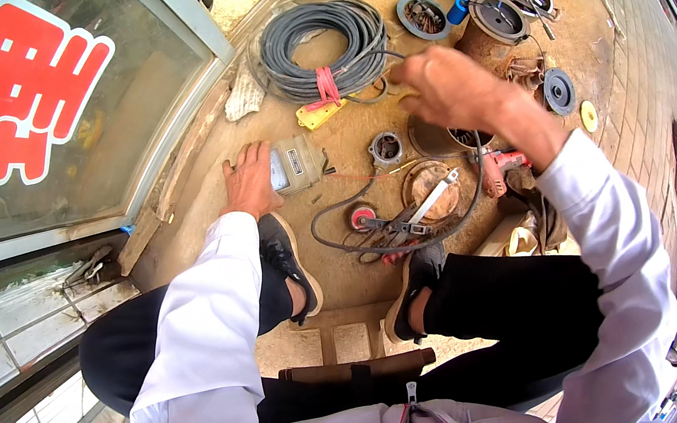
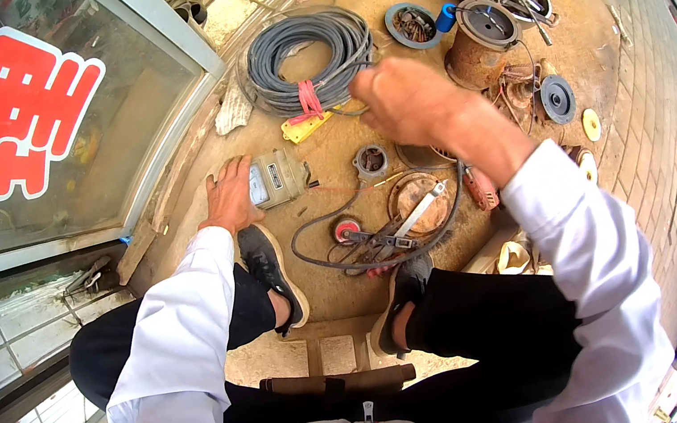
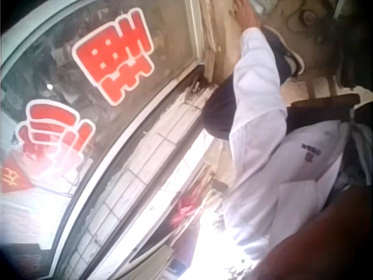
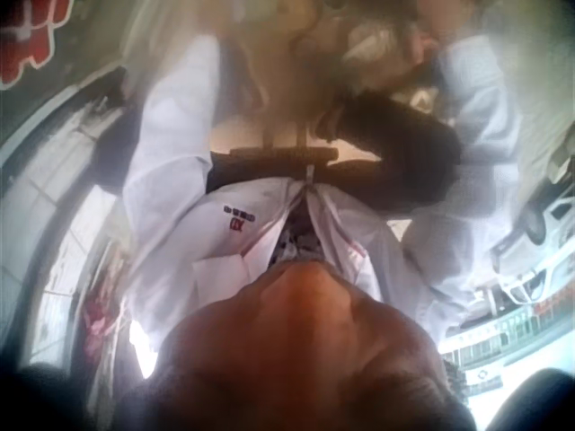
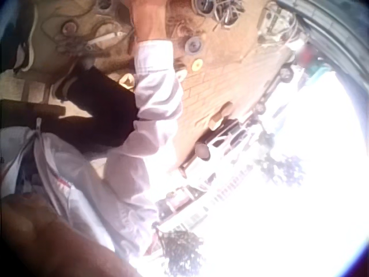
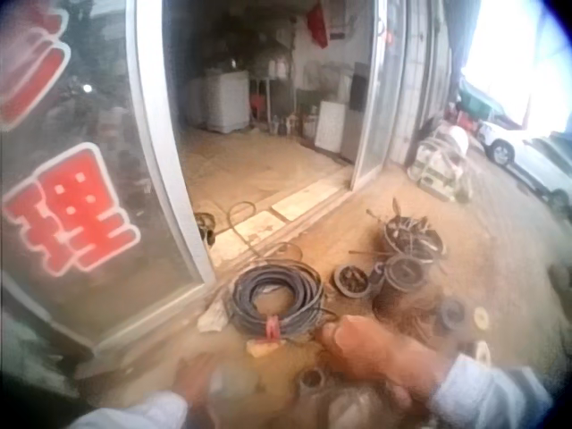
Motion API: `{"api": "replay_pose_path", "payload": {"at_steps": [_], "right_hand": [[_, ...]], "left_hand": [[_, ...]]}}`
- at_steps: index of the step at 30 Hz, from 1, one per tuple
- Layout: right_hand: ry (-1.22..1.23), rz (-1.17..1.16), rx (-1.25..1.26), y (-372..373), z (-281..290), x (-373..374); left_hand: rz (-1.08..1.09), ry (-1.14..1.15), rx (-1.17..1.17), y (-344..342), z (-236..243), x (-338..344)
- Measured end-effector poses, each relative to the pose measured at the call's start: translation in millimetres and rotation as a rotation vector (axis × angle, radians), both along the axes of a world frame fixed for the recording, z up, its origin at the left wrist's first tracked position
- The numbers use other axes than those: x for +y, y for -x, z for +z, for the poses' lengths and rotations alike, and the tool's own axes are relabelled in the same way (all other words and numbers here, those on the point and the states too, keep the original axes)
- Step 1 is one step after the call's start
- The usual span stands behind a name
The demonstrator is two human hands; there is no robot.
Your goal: The person sits on a low stool and works on a small gray electrical box, using a screwdriver to tighten screws and connect wires. They handle a coiled gray cable, a red power tool, and various metal parts, repeatedly adjusting the box and its connections.
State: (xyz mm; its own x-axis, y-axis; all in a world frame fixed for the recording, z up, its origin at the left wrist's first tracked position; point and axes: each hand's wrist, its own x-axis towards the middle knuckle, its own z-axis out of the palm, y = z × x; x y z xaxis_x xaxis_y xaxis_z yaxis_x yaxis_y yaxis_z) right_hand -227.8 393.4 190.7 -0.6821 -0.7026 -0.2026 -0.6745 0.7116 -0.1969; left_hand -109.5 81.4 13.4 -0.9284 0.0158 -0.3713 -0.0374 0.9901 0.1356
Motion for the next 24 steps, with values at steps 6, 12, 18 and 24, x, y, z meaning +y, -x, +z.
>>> {"api": "replay_pose_path", "payload": {"at_steps": [6,12,18,24], "right_hand": [[0.128,-0.296,-0.322,-44,-145,-31],[0.119,-0.45,-0.386,-78,-251,-70],[0.234,-0.451,-0.39,-90,-279,-78],[0.29,-0.423,-0.345,-96,-316,-83]], "left_hand": [[-0.012,-0.111,-0.032,5,-2,-4],[0.008,-0.154,-0.014,0,-4,-17],[0.022,-0.127,-0.036,4,3,-14],[0.03,-0.152,0.007,2,0,-13]]}}
